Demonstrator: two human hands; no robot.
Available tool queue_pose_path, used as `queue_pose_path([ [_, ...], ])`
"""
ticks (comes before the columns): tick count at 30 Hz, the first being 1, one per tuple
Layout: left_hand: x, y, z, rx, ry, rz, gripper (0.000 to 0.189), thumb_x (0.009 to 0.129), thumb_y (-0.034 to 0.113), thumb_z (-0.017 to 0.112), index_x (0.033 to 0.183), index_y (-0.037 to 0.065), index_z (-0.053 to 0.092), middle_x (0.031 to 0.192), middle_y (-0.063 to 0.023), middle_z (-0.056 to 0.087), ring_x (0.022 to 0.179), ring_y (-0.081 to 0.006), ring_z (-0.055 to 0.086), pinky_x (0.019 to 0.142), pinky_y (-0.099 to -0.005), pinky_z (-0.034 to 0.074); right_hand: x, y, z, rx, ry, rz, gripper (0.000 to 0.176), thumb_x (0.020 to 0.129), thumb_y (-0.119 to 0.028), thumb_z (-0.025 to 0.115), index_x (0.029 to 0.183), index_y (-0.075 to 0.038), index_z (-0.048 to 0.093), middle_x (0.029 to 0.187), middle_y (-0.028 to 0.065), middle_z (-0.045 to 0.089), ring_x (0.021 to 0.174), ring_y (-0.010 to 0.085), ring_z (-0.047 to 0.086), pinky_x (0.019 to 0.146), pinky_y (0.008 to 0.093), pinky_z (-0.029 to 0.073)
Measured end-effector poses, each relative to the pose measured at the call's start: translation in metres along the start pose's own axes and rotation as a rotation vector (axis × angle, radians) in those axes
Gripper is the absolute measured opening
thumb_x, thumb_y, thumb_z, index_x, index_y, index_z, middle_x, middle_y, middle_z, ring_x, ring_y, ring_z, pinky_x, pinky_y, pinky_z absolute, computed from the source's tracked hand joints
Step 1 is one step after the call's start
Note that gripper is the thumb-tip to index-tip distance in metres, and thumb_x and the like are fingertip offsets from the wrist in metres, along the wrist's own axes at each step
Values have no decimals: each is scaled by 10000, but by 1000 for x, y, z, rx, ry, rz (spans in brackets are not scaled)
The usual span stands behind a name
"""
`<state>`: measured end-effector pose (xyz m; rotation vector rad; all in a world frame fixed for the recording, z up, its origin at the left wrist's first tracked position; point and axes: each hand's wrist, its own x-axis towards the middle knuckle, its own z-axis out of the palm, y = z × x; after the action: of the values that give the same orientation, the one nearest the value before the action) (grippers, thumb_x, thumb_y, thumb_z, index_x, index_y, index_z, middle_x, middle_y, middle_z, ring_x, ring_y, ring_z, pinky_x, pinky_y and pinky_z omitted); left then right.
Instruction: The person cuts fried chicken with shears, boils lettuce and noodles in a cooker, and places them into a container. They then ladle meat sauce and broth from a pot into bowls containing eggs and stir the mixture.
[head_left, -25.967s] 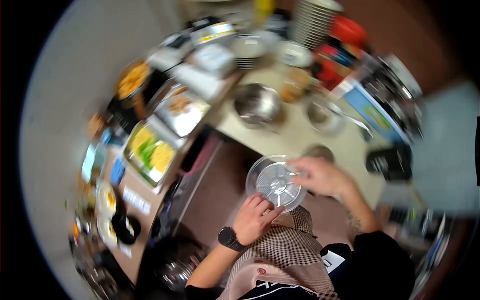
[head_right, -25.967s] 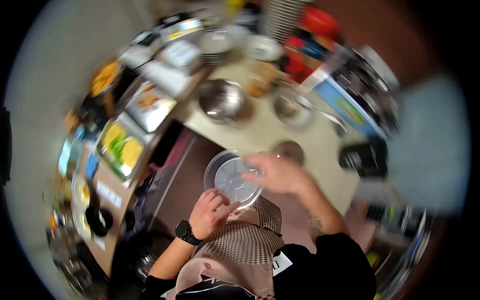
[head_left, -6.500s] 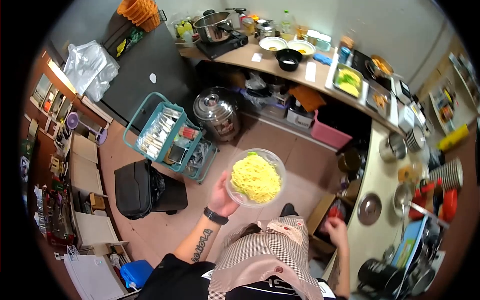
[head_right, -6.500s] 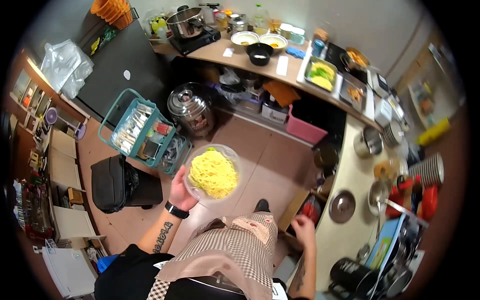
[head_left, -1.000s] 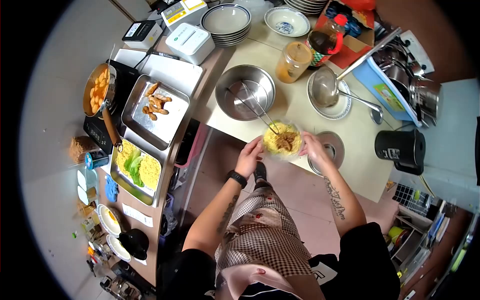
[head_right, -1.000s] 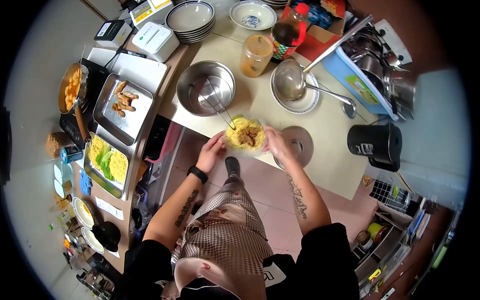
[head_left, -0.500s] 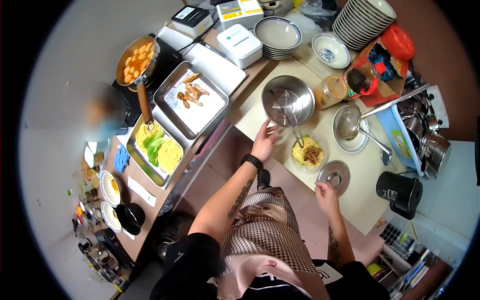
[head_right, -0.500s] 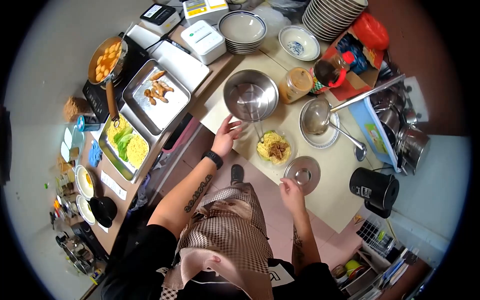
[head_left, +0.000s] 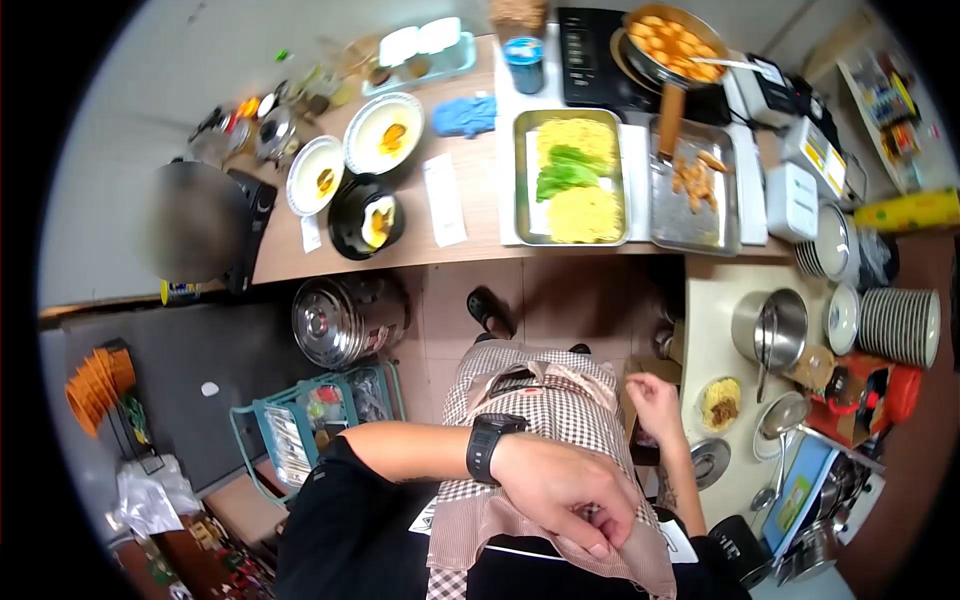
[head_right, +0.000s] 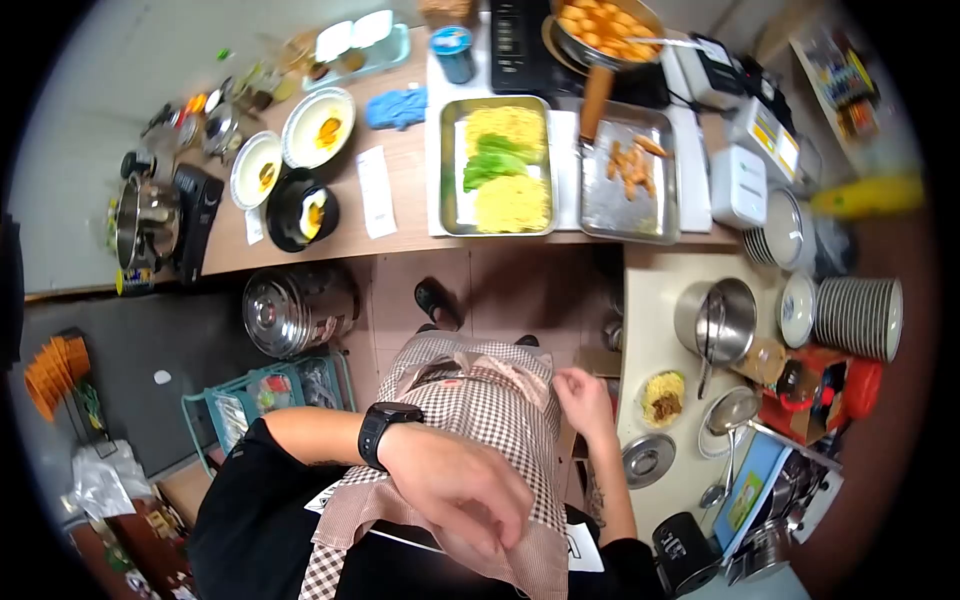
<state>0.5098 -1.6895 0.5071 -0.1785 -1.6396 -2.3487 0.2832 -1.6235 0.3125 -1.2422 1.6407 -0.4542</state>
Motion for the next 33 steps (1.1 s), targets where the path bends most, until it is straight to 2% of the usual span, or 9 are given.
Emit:
queue_pose_path([
  [7, -120, 51, -34, 140, 168, 139, 152, 870, 152, 664, 895, 2, 668, 850, -106, 649, 786, -269, 632, 702, -356, 492, 88, -159, 58, -218, -31, -206, 224, 863, -167, 657, 995, 10, 693, 650, 130, 619, 561, 174, 586, 579, 293, 474],
  [11, -188, 78, -65, 133, 111, 181, 133, 914, 140, 623, 917, 8, 638, 881, -104, 606, 835, -284, 617, 723, -368, 489, 120, -219, 92, -198, -25, -212, 202, 870, -149, 657, 992, 7, 698, 628, 86, 595, 547, 116, 524, 549, 271, 443],
  [13, -205, 84, -74, 139, 118, 138, 127, 914, 133, 619, 898, 7, 626, 878, -106, 601, 820, -288, 612, 716, -371, 486, 136, -227, 103, -213, -12, -239, 200, 873, -137, 656, 994, 17, 696, 630, 61, 589, 553, 101, 512, 552, 257, 442],
  [18, -200, 86, -83, 334, 351, 289, 102, 907, 116, 598, 863, 31, 563, 797, -79, 549, 825, -268, 568, 709, -358, 471, 165, -256, 112, -248, -31, -193, 194, 883, -136, 646, 1001, 8, 701, 620, 37, 570, 556, 91, 504, 550, 257, 434],
  [25, -222, 105, -154, -30, 193, 169, 120, 919, 158, 644, 888, 44, 625, 869, -61, 617, 803, -204, 585, 716, -324, 480, 229, -277, 95, -183, -115, -209, 198, 913, -127, 616, 1024, 18, 691, 620, 6, 556, 550, 75, 482, 532, 246, 409],
  [27, -241, 112, -160, 2, 654, 88, 74, 906, 107, 651, 915, 39, 621, 872, -38, 624, 810, -147, 581, 729, -281, 490, 248, -285, 96, -105, -178, -180, 198, 913, -130, 618, 1028, 14, 690, 620, 9, 561, 546, 79, 490, 529, 247, 412],
  [30, -311, 52, -156, 34, 1617, 13, 76, 909, 64, 648, 970, 51, 606, 921, -5, 634, 826, -74, 592, 759, -227, 501, 272, -301, 110, 55, -318, -85, 197, 935, -133, 596, 1046, 10, 674, 653, -7, 580, 551, 70, 514, 515, 234, 418],
  [31, -334, 28, -156, 50, 1969, 89, 77, 925, 87, 636, 986, 70, 592, 891, 11, 612, 806, -62, 572, 727, -210, 479, 280, -299, 123, 50, -367, -85, 212, 935, -142, 598, 1081, 2, 653, 678, -9, 591, 563, 73, 543, 509, 234, 440],
  [33, -391, -9, -155, -18, 2320, 194, 110, 943, 130, 624, 1031, 83, 575, 866, 24, 587, 785, -58, 549, 678, -199, 450, 287, -305, 158, 31, -523, -104, 244, 929, -158, 616, 1122, -9, 633, 749, 11, 612, 588, 87, 571, 525, 236, 472],
])
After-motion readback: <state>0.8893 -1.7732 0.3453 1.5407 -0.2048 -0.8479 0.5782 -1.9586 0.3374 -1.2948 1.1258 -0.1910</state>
